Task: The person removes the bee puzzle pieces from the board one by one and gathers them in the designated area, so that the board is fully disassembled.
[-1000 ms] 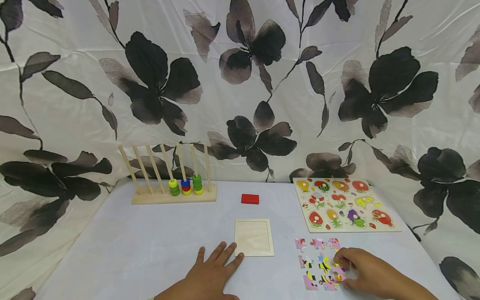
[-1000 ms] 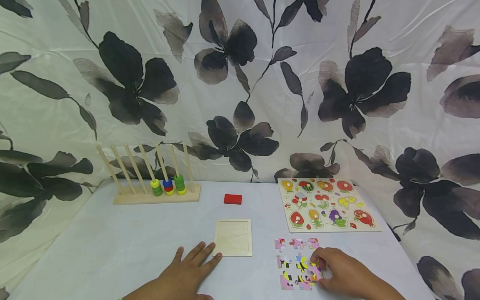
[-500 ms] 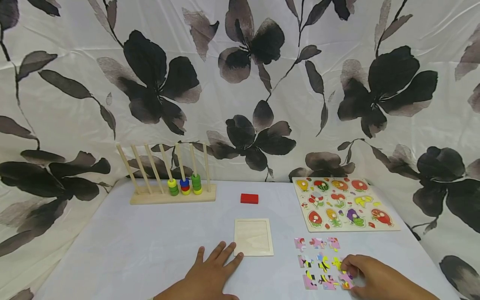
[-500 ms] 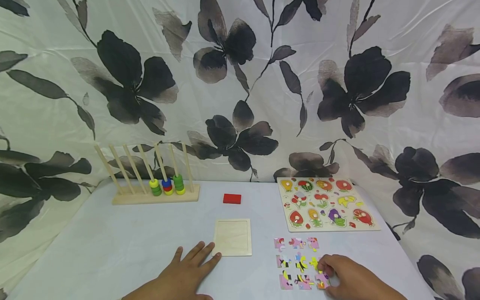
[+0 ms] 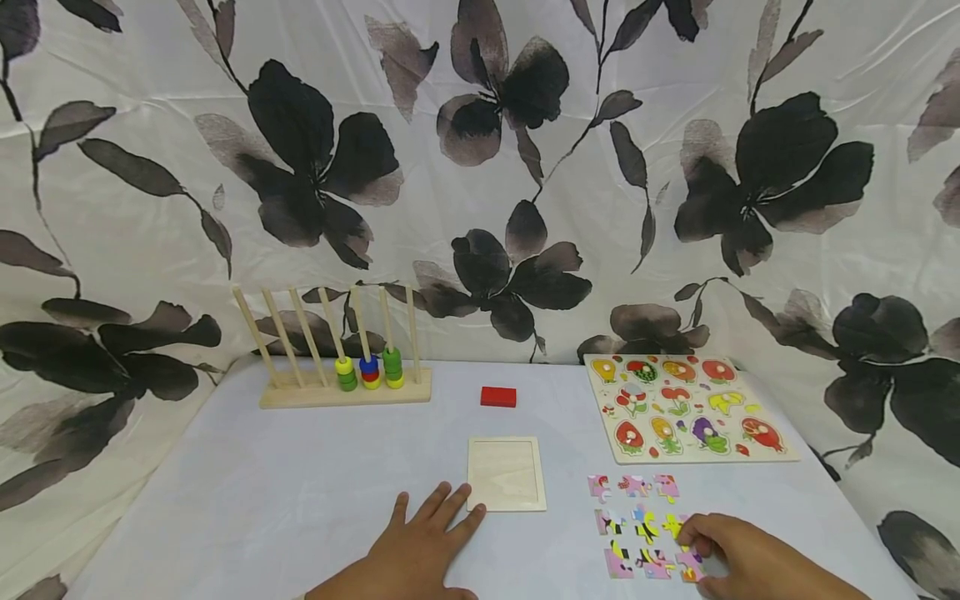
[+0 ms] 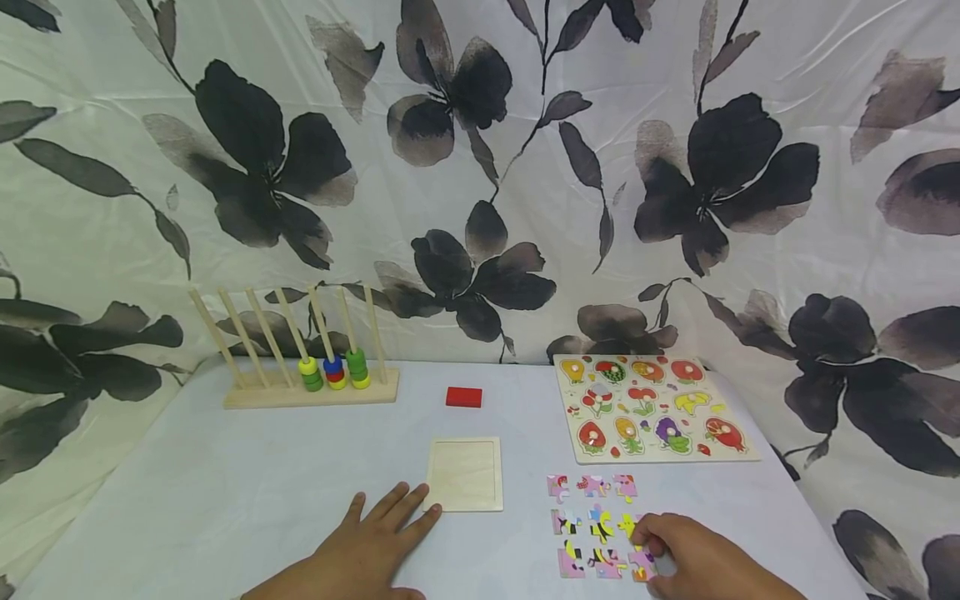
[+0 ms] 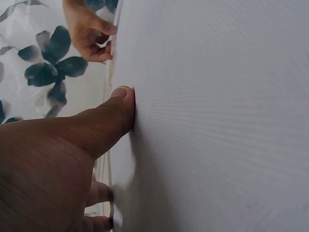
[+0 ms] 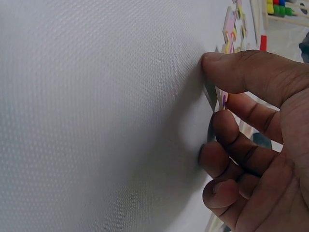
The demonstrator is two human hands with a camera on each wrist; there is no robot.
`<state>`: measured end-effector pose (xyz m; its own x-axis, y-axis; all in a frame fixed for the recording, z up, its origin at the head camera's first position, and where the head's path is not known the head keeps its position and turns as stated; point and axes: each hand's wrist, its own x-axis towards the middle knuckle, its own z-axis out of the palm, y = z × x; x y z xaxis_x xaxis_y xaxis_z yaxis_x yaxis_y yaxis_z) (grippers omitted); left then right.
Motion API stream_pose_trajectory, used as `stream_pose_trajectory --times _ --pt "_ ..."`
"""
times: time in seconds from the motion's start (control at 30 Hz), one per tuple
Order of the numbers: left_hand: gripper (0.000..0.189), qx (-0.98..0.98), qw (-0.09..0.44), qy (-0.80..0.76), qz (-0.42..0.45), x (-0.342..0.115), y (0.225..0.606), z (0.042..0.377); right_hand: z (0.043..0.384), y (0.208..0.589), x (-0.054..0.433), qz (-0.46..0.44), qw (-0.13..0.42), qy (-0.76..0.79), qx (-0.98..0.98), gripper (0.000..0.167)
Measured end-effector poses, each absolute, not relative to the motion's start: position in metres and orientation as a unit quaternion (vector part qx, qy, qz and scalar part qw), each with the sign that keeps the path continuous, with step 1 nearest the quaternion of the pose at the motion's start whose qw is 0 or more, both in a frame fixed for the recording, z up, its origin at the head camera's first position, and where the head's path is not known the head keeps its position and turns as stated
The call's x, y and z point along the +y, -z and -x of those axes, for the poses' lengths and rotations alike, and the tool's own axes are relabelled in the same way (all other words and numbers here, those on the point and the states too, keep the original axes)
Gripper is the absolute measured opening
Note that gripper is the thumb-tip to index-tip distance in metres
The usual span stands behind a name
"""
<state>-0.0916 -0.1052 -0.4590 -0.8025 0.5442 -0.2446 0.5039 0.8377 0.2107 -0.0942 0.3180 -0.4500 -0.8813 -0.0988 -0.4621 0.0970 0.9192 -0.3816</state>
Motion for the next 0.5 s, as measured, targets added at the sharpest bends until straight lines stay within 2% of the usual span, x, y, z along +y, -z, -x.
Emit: stream_pose_trajectory --times 0.37,0.5 --pt "0.102 0.945 0.144 -0.090 -0.281 -0.110 0.460 0.091 0.096 0.444 0.320 -0.005 0.255 0.193 0.948 0.045" --pt "0.102 0.945 0.152 -0.102 -0.270 -0.115 0.456 0.095 0.100 0.435 0.319 0.006 0.243 0.186 0.952 0.045"
